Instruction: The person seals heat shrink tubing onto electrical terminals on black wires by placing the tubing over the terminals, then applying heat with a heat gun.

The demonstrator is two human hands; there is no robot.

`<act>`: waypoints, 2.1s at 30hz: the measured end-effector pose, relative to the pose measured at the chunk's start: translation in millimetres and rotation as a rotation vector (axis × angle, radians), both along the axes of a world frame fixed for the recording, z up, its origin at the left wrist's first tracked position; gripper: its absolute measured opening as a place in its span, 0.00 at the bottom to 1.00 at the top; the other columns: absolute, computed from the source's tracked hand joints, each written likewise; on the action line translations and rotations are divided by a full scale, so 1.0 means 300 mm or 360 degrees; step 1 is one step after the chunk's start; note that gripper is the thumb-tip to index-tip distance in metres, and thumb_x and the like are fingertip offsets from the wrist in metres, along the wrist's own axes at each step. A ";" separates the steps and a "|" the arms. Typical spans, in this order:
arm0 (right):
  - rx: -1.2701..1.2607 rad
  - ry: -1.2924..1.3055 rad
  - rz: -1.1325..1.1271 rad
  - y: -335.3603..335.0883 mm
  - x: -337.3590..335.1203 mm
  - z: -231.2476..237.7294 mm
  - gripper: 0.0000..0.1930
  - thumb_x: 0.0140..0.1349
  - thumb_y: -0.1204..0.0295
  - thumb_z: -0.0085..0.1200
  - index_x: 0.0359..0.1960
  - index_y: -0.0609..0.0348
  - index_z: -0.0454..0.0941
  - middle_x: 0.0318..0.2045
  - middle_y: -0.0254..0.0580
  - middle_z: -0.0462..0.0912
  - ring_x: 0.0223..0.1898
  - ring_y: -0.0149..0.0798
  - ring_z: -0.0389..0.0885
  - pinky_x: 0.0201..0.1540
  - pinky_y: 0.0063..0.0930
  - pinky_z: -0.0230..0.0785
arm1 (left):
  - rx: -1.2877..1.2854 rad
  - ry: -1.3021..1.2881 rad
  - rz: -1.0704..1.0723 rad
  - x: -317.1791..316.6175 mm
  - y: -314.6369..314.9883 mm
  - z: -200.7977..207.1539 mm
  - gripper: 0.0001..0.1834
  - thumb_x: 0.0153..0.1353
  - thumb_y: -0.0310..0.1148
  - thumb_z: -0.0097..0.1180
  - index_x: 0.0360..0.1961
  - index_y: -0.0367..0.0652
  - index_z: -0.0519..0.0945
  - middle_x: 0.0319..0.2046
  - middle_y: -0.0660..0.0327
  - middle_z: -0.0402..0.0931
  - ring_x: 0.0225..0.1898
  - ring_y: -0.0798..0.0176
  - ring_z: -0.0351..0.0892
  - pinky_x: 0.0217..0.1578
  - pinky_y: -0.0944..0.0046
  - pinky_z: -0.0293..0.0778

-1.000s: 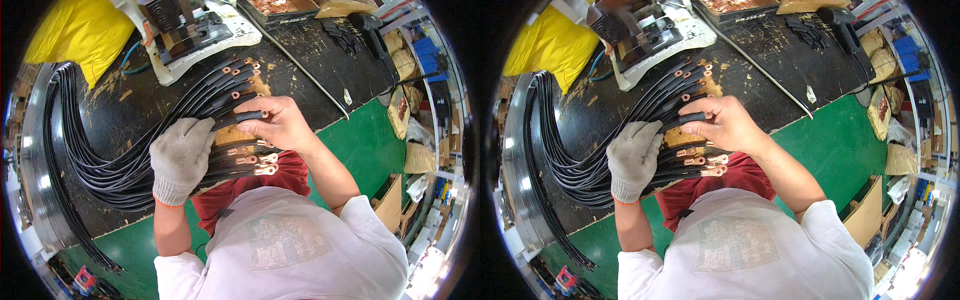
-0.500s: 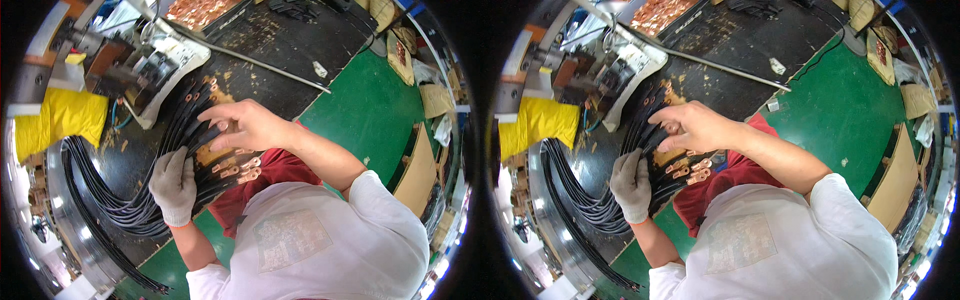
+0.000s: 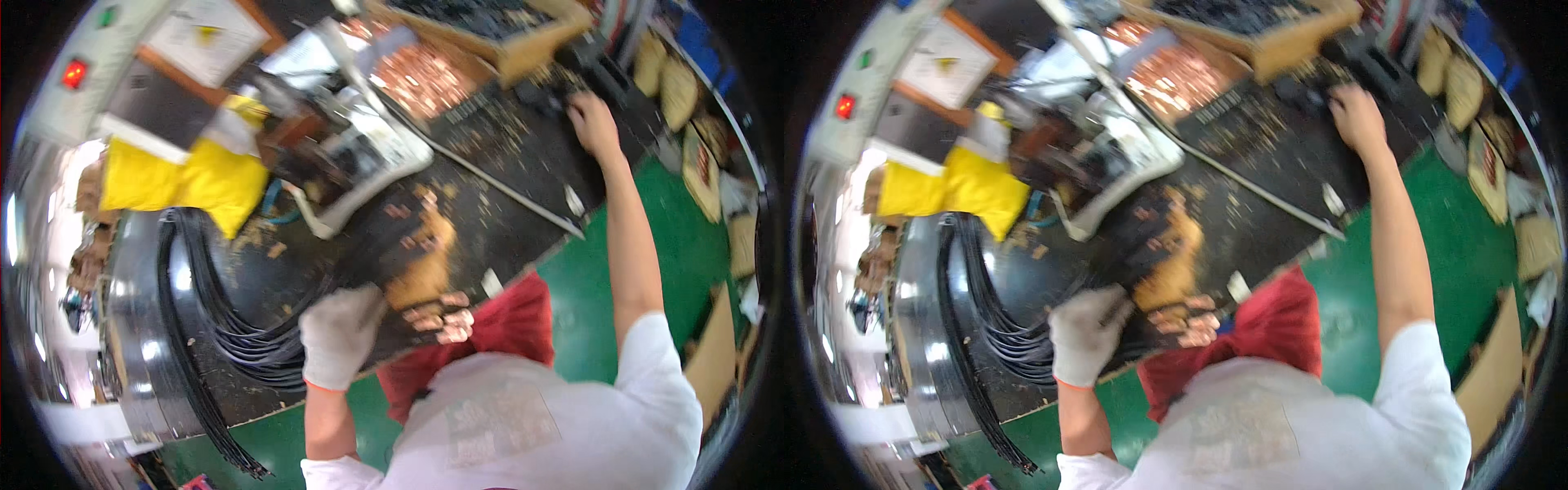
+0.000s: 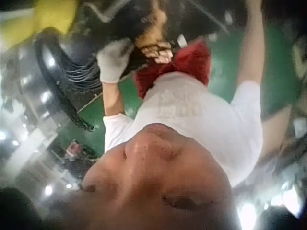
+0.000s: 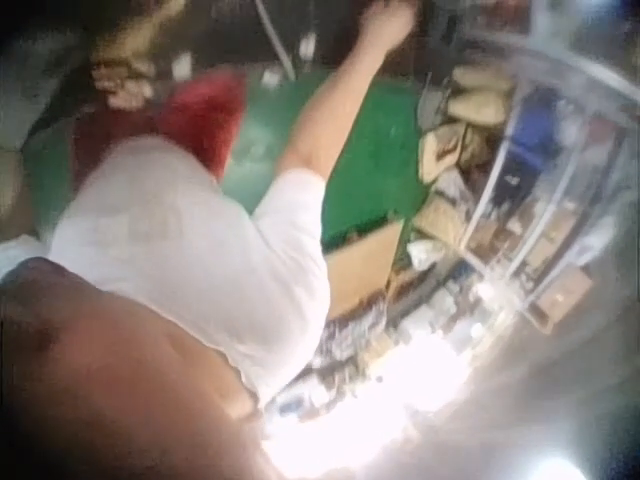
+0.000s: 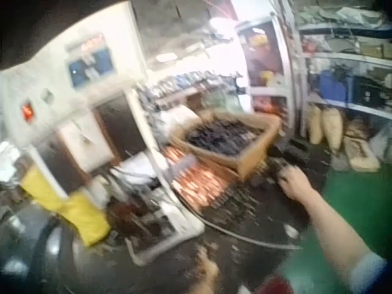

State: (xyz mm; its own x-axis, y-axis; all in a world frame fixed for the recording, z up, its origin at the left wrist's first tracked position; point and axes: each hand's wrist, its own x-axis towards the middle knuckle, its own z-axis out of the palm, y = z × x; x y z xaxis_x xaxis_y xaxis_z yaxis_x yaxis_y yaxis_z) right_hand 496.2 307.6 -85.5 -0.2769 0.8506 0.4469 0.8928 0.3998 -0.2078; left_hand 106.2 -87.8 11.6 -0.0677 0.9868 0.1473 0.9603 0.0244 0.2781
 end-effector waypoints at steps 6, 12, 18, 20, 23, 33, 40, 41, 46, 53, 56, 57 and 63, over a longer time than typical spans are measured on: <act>0.0247 0.0327 0.0020 -0.113 -0.020 -0.018 0.10 0.64 0.70 0.60 0.44 0.60 0.86 0.46 0.51 0.85 0.50 0.56 0.81 0.56 0.46 0.72 | -0.0395 0.0238 -0.0234 -0.022 -0.067 0.013 0.14 0.66 0.45 0.59 0.48 0.53 0.86 0.38 0.59 0.87 0.42 0.51 0.86 0.42 0.51 0.81; 0.0176 0.0845 0.0200 -0.306 -0.247 0.229 0.11 0.68 0.70 0.61 0.47 0.63 0.85 0.38 0.54 0.88 0.38 0.55 0.88 0.42 0.38 0.78 | -0.0670 0.0402 -0.0315 -0.011 -0.003 0.036 0.14 0.67 0.48 0.57 0.45 0.55 0.86 0.38 0.61 0.86 0.44 0.51 0.86 0.42 0.50 0.81; 0.0821 0.0661 0.1554 -0.572 -0.739 0.736 0.12 0.57 0.77 0.66 0.42 0.56 0.80 0.56 0.45 0.83 0.49 0.51 0.84 0.49 0.42 0.79 | -0.0624 0.0346 -0.0353 -0.048 0.014 0.027 0.12 0.67 0.46 0.57 0.44 0.54 0.86 0.37 0.60 0.85 0.43 0.51 0.86 0.41 0.49 0.81; 0.1040 0.0660 0.1671 -0.629 -0.904 0.863 0.09 0.60 0.71 0.64 0.39 0.55 0.78 0.62 0.41 0.80 0.47 0.50 0.83 0.48 0.40 0.80 | -0.0575 0.0236 -0.0406 -0.063 0.010 0.034 0.12 0.67 0.42 0.57 0.46 0.54 0.86 0.38 0.60 0.85 0.44 0.51 0.85 0.42 0.50 0.81; 0.1198 0.0546 0.1544 -0.648 -1.090 0.966 0.07 0.60 0.72 0.61 0.37 0.56 0.78 0.67 0.41 0.76 0.45 0.48 0.85 0.45 0.38 0.81 | -0.0489 0.0135 -0.0430 -0.078 -0.029 0.035 0.13 0.66 0.40 0.57 0.48 0.54 0.86 0.39 0.60 0.85 0.44 0.52 0.85 0.43 0.51 0.81; 0.1115 0.0336 0.1188 -0.700 -1.150 0.918 0.03 0.59 0.73 0.57 0.34 0.56 0.79 0.64 0.42 0.79 0.42 0.46 0.87 0.41 0.39 0.82 | -0.0356 0.0120 -0.0540 -0.085 -0.045 -0.023 0.09 0.64 0.38 0.56 0.39 0.52 0.86 0.37 0.60 0.84 0.41 0.51 0.85 0.40 0.50 0.81; -0.0095 0.0971 0.1655 -0.811 -0.821 0.742 0.11 0.68 0.68 0.62 0.42 0.65 0.85 0.28 0.48 0.86 0.27 0.43 0.85 0.34 0.33 0.79 | -0.0225 0.0084 -0.0323 -0.099 -0.114 -0.006 0.06 0.62 0.35 0.56 0.32 0.49 0.84 0.31 0.58 0.82 0.37 0.50 0.85 0.36 0.50 0.80; -0.0112 0.0907 0.1531 -0.776 -0.784 0.602 0.11 0.70 0.73 0.55 0.50 0.59 0.86 0.30 0.44 0.86 0.25 0.36 0.85 0.30 0.32 0.77 | -0.0301 0.0133 -0.0316 -0.091 -0.087 -0.002 0.10 0.62 0.38 0.61 0.39 0.46 0.87 0.34 0.57 0.83 0.38 0.50 0.84 0.40 0.51 0.80; -0.0741 0.1035 0.1137 -0.845 -0.616 0.323 0.15 0.74 0.76 0.48 0.58 0.60 0.83 0.32 0.37 0.82 0.26 0.25 0.79 0.29 0.22 0.73 | -0.0486 0.0268 -0.0396 -0.066 -0.009 -0.041 0.10 0.63 0.40 0.61 0.34 0.45 0.83 0.30 0.55 0.80 0.37 0.48 0.84 0.39 0.50 0.80; -0.1173 0.1169 0.0770 -0.913 -0.445 0.212 0.16 0.73 0.77 0.52 0.60 0.61 0.80 0.33 0.35 0.76 0.28 0.25 0.75 0.30 0.21 0.70 | -0.0486 -0.0070 -0.0581 -0.030 -0.002 -0.006 0.15 0.59 0.39 0.66 0.45 0.44 0.84 0.34 0.54 0.79 0.37 0.47 0.83 0.40 0.51 0.80; -0.1084 0.1100 0.0866 -0.914 -0.416 0.168 0.15 0.70 0.74 0.58 0.57 0.62 0.81 0.34 0.36 0.76 0.28 0.26 0.74 0.31 0.22 0.68 | -0.0424 0.0062 -0.0546 0.019 0.017 -0.010 0.13 0.60 0.40 0.66 0.41 0.44 0.84 0.34 0.54 0.79 0.37 0.47 0.83 0.39 0.51 0.81; -0.1134 0.1084 0.0862 -0.920 -0.414 0.162 0.15 0.70 0.75 0.59 0.56 0.62 0.82 0.33 0.37 0.75 0.28 0.26 0.74 0.31 0.22 0.68 | -0.0437 0.0064 -0.0551 0.045 0.028 -0.015 0.13 0.60 0.40 0.66 0.41 0.44 0.84 0.34 0.54 0.79 0.37 0.47 0.83 0.39 0.51 0.81; -0.1389 0.1267 0.0849 -0.929 -0.420 0.138 0.11 0.70 0.79 0.58 0.52 0.65 0.83 0.35 0.39 0.79 0.30 0.27 0.80 0.33 0.23 0.74 | -0.0375 0.0096 -0.0476 0.072 0.085 -0.041 0.09 0.61 0.36 0.63 0.36 0.42 0.83 0.33 0.53 0.78 0.38 0.46 0.83 0.38 0.50 0.80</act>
